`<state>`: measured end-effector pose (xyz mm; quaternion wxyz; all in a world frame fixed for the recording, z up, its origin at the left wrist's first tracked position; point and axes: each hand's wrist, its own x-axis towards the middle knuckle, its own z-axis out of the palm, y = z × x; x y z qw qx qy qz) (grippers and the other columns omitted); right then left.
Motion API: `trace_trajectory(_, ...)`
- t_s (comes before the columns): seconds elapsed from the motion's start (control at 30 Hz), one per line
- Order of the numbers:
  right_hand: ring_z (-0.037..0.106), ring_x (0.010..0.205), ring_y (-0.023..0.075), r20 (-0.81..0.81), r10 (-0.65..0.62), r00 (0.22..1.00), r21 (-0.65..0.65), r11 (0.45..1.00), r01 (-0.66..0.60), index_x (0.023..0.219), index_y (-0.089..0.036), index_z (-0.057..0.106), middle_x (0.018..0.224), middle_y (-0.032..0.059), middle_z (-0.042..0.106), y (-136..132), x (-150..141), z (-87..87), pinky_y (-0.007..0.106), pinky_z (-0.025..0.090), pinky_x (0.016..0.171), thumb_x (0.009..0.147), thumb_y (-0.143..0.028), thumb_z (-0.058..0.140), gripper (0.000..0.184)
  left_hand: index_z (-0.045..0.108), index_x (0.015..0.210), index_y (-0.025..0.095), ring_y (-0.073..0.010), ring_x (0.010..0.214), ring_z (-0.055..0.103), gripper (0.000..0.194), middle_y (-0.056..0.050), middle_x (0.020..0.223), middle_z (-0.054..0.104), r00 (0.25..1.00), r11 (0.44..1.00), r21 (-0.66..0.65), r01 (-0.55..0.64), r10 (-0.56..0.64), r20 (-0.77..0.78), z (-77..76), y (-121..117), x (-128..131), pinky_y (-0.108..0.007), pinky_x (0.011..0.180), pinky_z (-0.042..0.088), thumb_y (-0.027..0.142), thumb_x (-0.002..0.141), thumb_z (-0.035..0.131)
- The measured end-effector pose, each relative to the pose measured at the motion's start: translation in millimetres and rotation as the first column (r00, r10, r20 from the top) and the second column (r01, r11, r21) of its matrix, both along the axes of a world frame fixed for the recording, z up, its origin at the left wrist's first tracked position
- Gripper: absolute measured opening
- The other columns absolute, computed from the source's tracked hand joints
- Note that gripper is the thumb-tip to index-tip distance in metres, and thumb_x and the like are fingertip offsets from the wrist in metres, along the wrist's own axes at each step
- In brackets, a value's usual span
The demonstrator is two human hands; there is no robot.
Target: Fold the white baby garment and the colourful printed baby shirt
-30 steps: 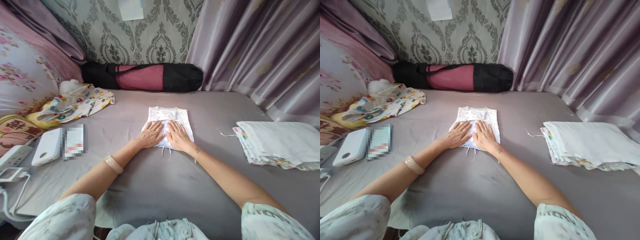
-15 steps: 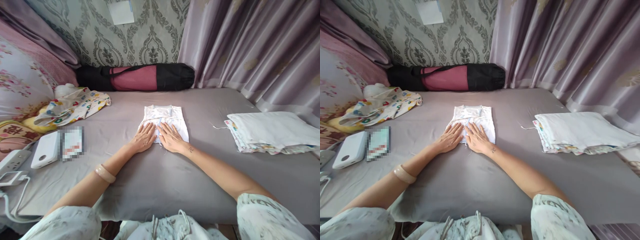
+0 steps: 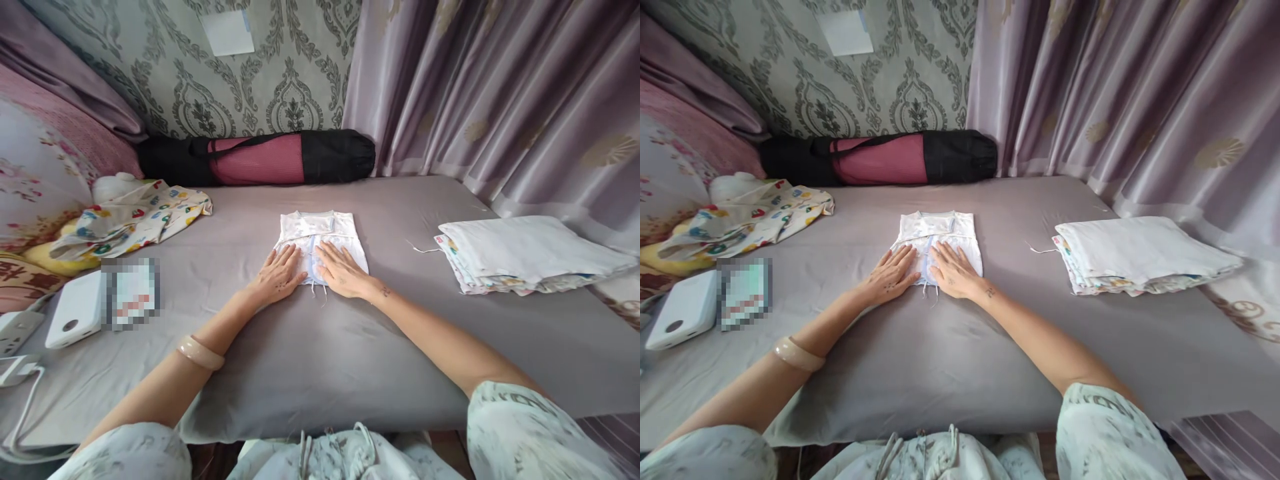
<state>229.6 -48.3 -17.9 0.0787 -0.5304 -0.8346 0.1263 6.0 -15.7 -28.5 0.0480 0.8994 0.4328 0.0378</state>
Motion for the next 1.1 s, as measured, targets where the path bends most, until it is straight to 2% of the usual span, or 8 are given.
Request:
trace_trajectory(0.13,0.009,0.148,0.0248,0.066,-0.094,0.993,0.073,0.993,0.089,0.153,-0.009,0.021,0.16,0.0134,0.014,-1.1,33.6,-1.2,0.05,0.008,0.119,0.1,-0.042,0.018,0.063,0.025,0.15,0.009,-0.0254,0.148,0.013,0.068,-0.015,0.158,0.022,1.0,1.0,0.02,-0.019,0.019,-0.015,2.9,2.3,-17.2,-0.051,0.119,0.014,0.053,0.099,0.019)
trace_trajectory(0.27,0.011,0.147,0.0246,0.099,-0.134,0.986,0.096,0.988,0.125,0.153,-0.012,0.021,0.16,0.0122,0.017,-3.8,59.3,-10.7,0.051,0.01,0.119,0.099,-0.047,0.018,0.064,0.025,0.151,0.009,-0.0239,0.148,0.013,0.067,-0.014,0.158,0.022,0.999,0.999,-0.02,-0.029,0.029,-0.03,-0.6,5.9,-28.5,-0.049,0.119,0.014,0.052,0.099,0.017)
trace_trajectory(0.5,0.013,0.147,0.0237,0.114,-0.147,0.983,0.09,0.986,0.137,0.153,-0.013,0.022,0.16,0.0109,0.019,-3.4,64.5,-24.2,0.05,0.013,0.119,0.099,-0.047,0.017,0.064,0.024,0.152,0.012,-0.0237,0.148,0.012,0.068,-0.012,0.159,0.022,0.999,1.0,-0.015,-0.028,0.027,-0.03,-8.7,8.1,-29.5,-0.048,0.119,0.015,0.053,0.099,0.016)
trace_trajectory(0.7,0.011,0.147,0.0232,0.089,-0.133,0.987,0.037,0.991,0.13,0.154,-0.013,0.02,0.16,0.0113,0.017,-4.7,64.5,-16.4,0.051,0.012,0.119,0.099,-0.048,0.017,0.065,0.026,0.15,0.012,-0.0253,0.148,0.015,0.068,-0.015,0.158,0.024,1.0,0.999,0.009,-0.03,0.03,-0.008,-8.0,4.8,-29.0,-0.05,0.118,0.016,0.055,0.099,0.017)
trace_trajectory(0.83,0.009,0.148,0.0239,0.071,-0.102,0.992,-0.008,0.995,0.103,0.153,-0.013,0.021,0.16,0.0122,0.016,-18.5,64.5,-5.3,0.051,0.013,0.119,0.099,-0.05,0.018,0.065,0.039,0.143,0.016,-0.0288,0.143,0.027,0.065,-0.017,0.154,0.031,0.998,0.996,0.073,0.042,-0.045,0.033,-1.8,-2.4,-33.4,-0.052,0.116,0.02,0.06,0.096,0.029)
trace_trajectory(0.93,0.014,0.147,0.0248,0.054,-0.046,0.997,0.003,0.999,0.046,0.153,-0.018,0.025,0.159,0.0111,0.022,-33.1,65.3,1.1,0.051,0.016,0.118,0.099,-0.051,0.021,0.063,0.052,0.132,0.022,-0.0309,0.127,0.045,0.058,-0.015,0.142,0.045,0.99,0.99,0.097,0.103,-0.111,0.083,6.6,-7.4,-39.5,-0.051,0.107,0.035,0.063,0.091,0.041)
trace_trajectory(1.0,0.021,0.145,0.0258,0.037,0.001,0.999,0.04,0.999,-0.003,0.151,-0.021,0.031,0.157,0.0101,0.029,-41.4,66.7,3.5,0.051,0.02,0.117,0.099,-0.05,0.027,0.059,0.058,0.124,0.024,-0.0288,0.114,0.052,0.051,-0.013,0.129,0.053,0.984,0.986,0.108,0.126,-0.138,0.109,12.0,-9.4,-43.0,-0.047,0.098,0.042,0.06,0.092,0.045)
trace_trajectory(1.1,0.038,0.136,0.0266,-0.007,0.054,0.999,0.136,0.989,-0.052,0.14,-0.024,0.048,0.147,0.0097,0.043,-49.7,69.6,5.4,0.047,0.031,0.112,0.098,-0.044,0.038,0.048,0.063,0.115,0.023,-0.023,0.102,0.057,0.038,-0.01,0.112,0.06,0.967,0.971,0.1,0.219,-0.229,0.112,18.3,-12.2,-44.8,-0.038,0.092,0.046,0.047,0.098,0.039)
